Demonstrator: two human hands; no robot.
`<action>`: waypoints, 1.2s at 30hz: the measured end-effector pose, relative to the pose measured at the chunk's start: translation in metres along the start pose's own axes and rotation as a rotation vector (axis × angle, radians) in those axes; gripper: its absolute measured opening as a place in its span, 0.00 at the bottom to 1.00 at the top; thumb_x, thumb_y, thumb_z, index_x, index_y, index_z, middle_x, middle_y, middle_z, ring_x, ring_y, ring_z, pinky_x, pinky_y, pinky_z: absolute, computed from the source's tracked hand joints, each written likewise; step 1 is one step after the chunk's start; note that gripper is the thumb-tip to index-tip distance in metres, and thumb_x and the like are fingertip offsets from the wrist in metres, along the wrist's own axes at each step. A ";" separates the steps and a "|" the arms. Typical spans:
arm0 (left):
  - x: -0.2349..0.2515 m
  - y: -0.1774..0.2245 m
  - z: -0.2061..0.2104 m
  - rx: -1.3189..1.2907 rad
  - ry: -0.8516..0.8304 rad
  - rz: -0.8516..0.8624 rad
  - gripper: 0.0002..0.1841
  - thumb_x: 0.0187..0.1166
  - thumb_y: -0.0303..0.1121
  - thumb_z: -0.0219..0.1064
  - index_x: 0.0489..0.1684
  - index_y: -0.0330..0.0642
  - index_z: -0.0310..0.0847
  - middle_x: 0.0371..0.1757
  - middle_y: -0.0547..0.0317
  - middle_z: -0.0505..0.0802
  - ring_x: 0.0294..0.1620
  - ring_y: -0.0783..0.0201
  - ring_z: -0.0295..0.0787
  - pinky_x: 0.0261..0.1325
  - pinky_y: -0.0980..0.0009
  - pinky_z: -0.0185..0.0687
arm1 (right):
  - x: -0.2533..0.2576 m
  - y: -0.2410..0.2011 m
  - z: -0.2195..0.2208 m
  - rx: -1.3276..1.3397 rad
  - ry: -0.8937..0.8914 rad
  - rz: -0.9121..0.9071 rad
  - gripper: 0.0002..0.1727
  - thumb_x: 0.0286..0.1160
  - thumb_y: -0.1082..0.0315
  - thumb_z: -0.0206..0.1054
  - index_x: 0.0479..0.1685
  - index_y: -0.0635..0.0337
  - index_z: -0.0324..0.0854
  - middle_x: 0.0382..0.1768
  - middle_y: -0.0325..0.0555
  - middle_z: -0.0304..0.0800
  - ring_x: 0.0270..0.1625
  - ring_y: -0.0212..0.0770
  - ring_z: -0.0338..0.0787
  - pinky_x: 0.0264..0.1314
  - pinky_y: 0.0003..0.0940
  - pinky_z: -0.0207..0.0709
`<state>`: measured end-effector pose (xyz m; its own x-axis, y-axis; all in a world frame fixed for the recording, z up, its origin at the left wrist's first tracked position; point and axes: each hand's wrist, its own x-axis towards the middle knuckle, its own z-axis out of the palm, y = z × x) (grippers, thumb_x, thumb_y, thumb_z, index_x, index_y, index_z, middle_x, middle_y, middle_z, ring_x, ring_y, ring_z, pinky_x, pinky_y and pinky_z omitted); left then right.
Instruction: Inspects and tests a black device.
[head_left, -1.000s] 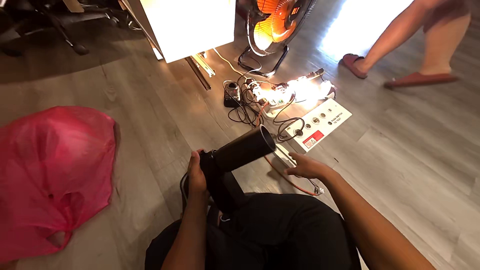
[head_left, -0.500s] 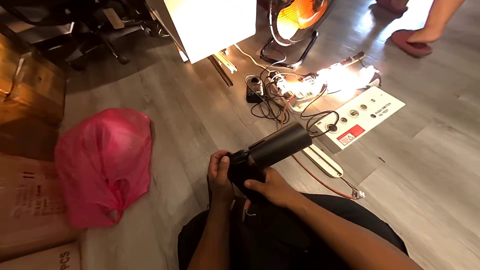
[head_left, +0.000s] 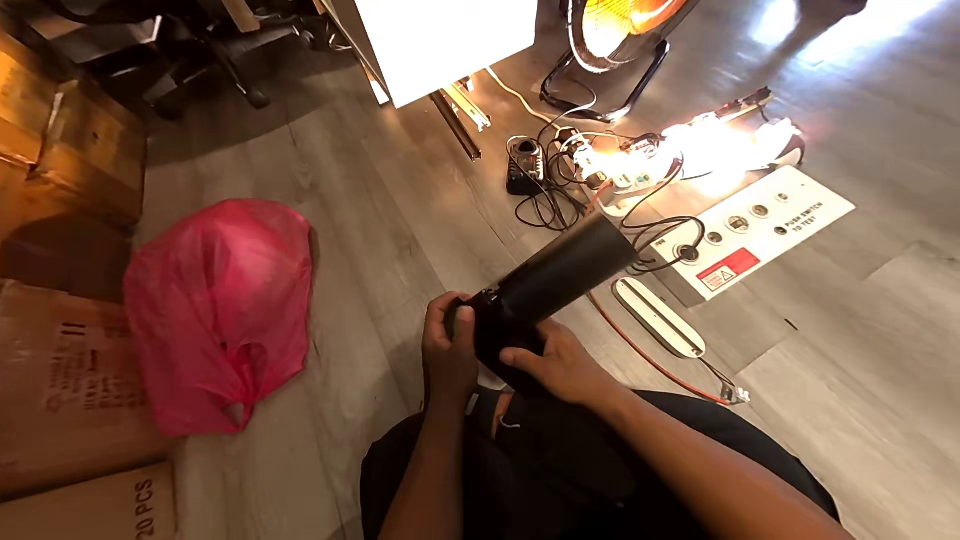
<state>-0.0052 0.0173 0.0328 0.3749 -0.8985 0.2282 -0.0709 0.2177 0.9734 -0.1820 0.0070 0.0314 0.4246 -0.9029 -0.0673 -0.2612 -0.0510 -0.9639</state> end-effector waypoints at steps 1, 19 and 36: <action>-0.001 -0.002 0.001 0.077 -0.018 0.102 0.19 0.82 0.38 0.64 0.56 0.27 0.80 0.55 0.51 0.90 0.58 0.67 0.88 0.63 0.70 0.86 | 0.000 -0.002 -0.001 0.085 -0.006 0.025 0.33 0.71 0.43 0.75 0.68 0.57 0.81 0.56 0.38 0.92 0.59 0.26 0.89 0.67 0.30 0.84; -0.009 -0.006 0.023 -0.198 -0.099 -0.207 0.32 0.80 0.45 0.67 0.71 0.24 0.68 0.50 0.48 0.92 0.49 0.64 0.93 0.57 0.67 0.91 | 0.009 -0.015 -0.010 0.343 0.073 0.193 0.31 0.73 0.47 0.73 0.66 0.63 0.80 0.48 0.41 0.95 0.50 0.31 0.94 0.59 0.31 0.89; -0.040 -0.004 0.039 -0.048 -0.559 -0.267 0.54 0.68 0.44 0.79 0.90 0.26 0.45 0.55 0.47 0.93 0.51 0.65 0.93 0.54 0.69 0.92 | 0.016 -0.009 -0.036 0.761 0.417 0.464 0.38 0.77 0.29 0.58 0.66 0.54 0.82 0.48 0.49 0.95 0.48 0.44 0.95 0.52 0.44 0.90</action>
<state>-0.0563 0.0378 0.0206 -0.1679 -0.9852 -0.0353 0.0055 -0.0367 0.9993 -0.2043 -0.0223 0.0483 0.0428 -0.8498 -0.5253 0.3651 0.5027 -0.7836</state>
